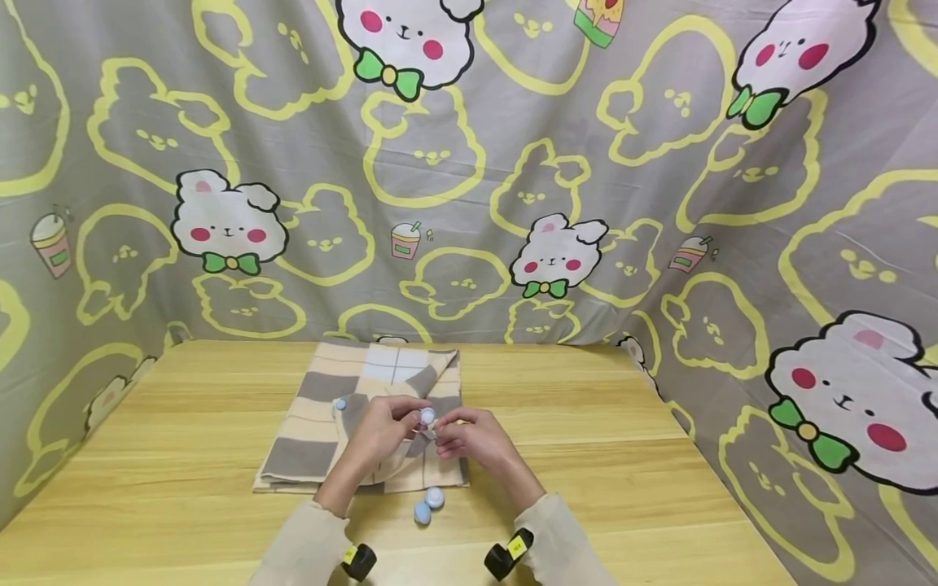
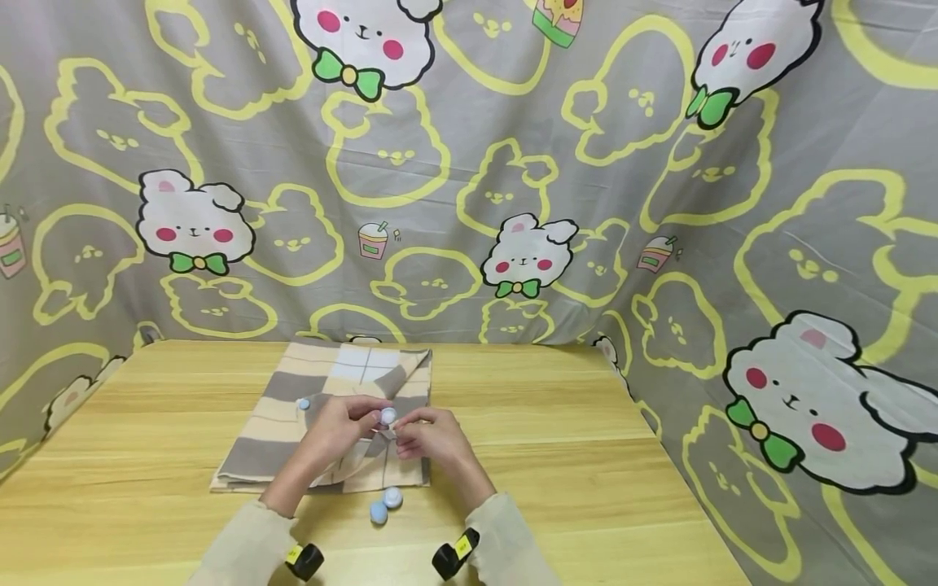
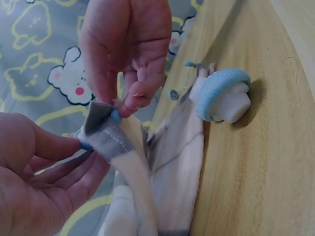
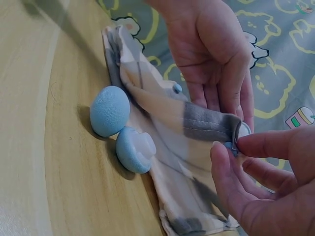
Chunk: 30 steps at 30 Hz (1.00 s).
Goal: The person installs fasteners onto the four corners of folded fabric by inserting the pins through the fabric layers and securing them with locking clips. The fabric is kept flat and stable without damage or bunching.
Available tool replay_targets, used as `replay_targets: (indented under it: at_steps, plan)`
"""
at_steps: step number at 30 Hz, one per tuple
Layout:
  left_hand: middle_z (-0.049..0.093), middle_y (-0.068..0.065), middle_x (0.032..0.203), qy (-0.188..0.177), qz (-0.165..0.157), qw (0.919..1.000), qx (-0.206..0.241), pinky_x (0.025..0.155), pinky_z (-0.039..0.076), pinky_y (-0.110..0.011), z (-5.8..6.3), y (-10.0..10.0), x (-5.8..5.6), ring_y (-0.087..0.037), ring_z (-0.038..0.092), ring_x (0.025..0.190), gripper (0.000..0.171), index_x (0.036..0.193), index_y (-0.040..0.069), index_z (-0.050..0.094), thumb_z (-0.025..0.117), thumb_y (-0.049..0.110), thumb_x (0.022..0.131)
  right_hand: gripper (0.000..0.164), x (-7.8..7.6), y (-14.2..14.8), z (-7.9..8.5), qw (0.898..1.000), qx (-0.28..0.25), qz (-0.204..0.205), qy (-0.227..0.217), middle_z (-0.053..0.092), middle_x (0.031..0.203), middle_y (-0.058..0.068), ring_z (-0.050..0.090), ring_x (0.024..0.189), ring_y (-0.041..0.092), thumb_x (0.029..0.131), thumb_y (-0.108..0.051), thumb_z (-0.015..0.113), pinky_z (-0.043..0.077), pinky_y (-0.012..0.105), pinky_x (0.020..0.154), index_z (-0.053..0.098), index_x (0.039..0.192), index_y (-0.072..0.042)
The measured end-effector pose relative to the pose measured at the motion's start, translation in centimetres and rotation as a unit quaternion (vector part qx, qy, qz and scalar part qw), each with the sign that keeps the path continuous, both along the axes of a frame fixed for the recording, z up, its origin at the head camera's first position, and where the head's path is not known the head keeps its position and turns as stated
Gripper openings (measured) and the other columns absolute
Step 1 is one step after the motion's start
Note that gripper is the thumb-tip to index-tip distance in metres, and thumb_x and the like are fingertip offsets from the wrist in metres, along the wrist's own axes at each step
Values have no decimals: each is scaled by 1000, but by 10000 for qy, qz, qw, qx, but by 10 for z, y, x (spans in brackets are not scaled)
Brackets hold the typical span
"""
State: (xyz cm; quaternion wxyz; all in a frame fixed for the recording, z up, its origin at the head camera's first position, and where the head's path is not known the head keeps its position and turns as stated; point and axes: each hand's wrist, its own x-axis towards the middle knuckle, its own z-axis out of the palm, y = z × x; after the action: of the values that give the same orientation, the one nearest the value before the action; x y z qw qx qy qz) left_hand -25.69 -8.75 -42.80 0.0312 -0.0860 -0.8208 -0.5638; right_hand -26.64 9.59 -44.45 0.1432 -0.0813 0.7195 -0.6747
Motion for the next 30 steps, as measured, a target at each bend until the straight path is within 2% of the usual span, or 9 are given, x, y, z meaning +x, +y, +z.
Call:
replay_targets:
  at_steps: [10,19,25,30]
  plan:
    - [76,-15,106,45,-139,9996,222,78,60,-34,0,-1,1,-26,75,90,18,110,0,75,64,-2,96,24,-1,-1,0,10000,2,7,-45,72,79,8,69,68,13,91,-5,67,61,32,70,67,109,12]
    - [77,-9,106,267,-156,9994,-172,81,58,-35,2,1,2,-25,74,98,17,107,6,78,71,3,92,22,-1,0,-1,9999,-40,30,-88,70,77,6,68,68,13,91,-4,66,60,30,70,67,106,12]
    - [78,-9,103,258,-137,9993,-250,77,57,-30,3,4,3,-22,74,94,17,108,5,77,73,4,91,22,1,0,1,9999,-63,42,-77,70,78,7,69,69,13,91,-4,65,61,31,71,65,107,12]
    - [77,-7,97,221,40,9997,-138,75,57,-30,3,5,3,-19,73,90,13,102,4,76,75,3,89,25,2,-1,2,9999,77,-1,-67,72,87,14,70,73,14,100,-10,59,61,33,75,64,110,12]
